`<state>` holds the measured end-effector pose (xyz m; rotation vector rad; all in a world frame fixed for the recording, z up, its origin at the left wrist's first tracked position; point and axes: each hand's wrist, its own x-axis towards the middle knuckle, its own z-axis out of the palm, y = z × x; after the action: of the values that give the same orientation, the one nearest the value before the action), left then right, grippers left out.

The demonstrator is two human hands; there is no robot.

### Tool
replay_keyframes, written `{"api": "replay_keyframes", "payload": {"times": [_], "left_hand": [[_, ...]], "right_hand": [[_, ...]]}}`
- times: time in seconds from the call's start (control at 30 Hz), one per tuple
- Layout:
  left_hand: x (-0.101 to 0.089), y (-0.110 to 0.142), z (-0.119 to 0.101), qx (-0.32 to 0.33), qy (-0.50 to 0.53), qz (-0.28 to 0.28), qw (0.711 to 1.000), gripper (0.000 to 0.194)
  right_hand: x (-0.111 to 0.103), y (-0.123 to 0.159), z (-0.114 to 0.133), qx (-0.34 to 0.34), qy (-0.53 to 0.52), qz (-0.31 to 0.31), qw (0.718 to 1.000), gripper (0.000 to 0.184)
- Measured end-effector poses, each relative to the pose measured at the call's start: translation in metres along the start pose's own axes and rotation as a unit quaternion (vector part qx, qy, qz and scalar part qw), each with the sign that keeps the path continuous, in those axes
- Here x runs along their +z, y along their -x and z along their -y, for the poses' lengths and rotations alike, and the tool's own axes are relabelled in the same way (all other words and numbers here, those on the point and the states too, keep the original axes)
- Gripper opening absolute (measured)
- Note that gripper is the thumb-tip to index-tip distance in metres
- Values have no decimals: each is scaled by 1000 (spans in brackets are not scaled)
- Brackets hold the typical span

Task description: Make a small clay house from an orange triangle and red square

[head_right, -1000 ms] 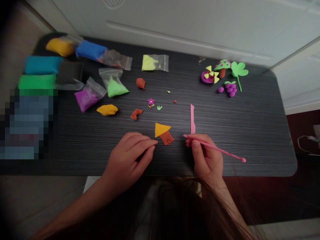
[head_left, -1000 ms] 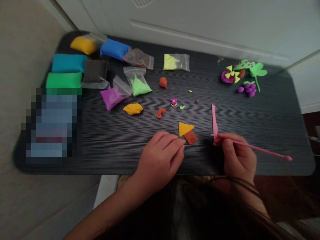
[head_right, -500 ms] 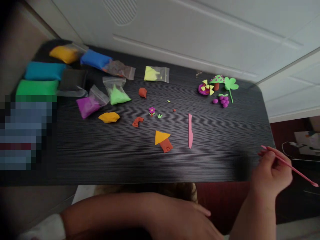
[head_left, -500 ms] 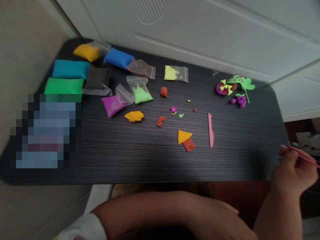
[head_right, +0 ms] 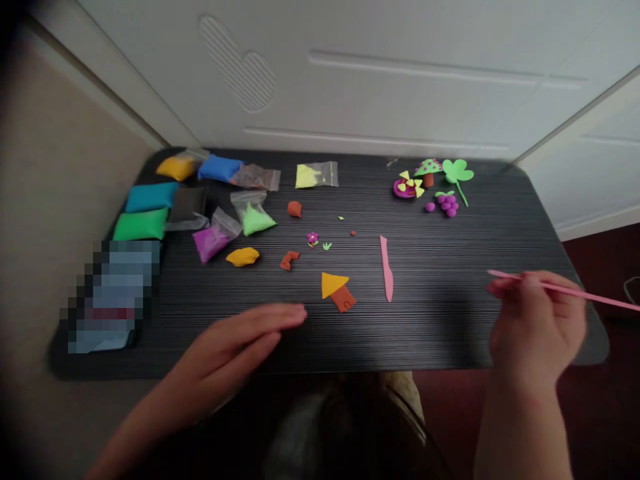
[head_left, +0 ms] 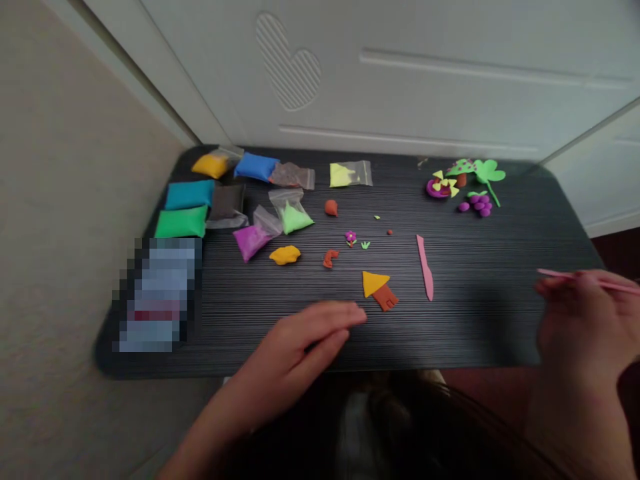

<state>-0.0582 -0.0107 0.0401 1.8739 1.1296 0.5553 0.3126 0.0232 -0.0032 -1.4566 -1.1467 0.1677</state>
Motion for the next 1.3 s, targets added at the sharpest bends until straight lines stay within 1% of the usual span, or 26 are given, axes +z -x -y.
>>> {"api": "replay_keyframes", "payload": {"times": [0.03, 0.07, 0.1, 0.13, 0.17, 0.2, 0.23, 0.3, 0.47, 0.6, 0.8, 1.03, 1.17, 1.3], "left_hand": [[6, -8, 5, 15, -75, -53, 996, 33], [14, -17, 10, 53, -140, -80, 985, 32], [21, -25, 14, 86, -190, -99, 973, 32], [28, -32, 17, 108, -222, -96, 964, 32], [34, -38, 19, 117, -246, -104, 956, 32], [38, -42, 20, 119, -266, -113, 950, 33], [41, -45, 21, 116, -280, -121, 945, 33], [45, -47, 22, 109, -299, -135, 938, 33], [49, -46, 27, 118, -309, -135, 934, 35], [51, -46, 27, 118, -304, -141, 935, 31], [52, -45, 24, 118, -291, -136, 940, 29], [53, -45, 25, 117, -277, -134, 944, 27], [54, -45, 24, 120, -274, -137, 944, 27], [53, -46, 24, 119, -268, -132, 947, 27]], "right_hand": [[16, 13, 17, 35, -53, 28, 998, 6], [31, 27, 35, 51, -90, 64, 993, 8], [45, 41, 51, 61, -114, 120, 984, 7], [56, 54, 65, 74, -111, 206, 969, 7], [64, 66, 76, 68, -92, 266, 957, 8], [70, 75, 83, 56, -66, 314, 945, 9], [73, 82, 86, 44, -44, 343, 937, 10], [75, 89, 86, 14, -10, 379, 925, 10], [73, 85, 79, -78, 50, 398, 912, 12], [74, 85, 84, -119, 95, 399, 904, 14], [75, 88, 86, -142, 145, 374, 905, 9], [76, 89, 86, -155, 164, 369, 902, 9], [77, 89, 86, -171, 162, 376, 896, 9], [77, 89, 87, -171, 187, 378, 891, 9]]}}
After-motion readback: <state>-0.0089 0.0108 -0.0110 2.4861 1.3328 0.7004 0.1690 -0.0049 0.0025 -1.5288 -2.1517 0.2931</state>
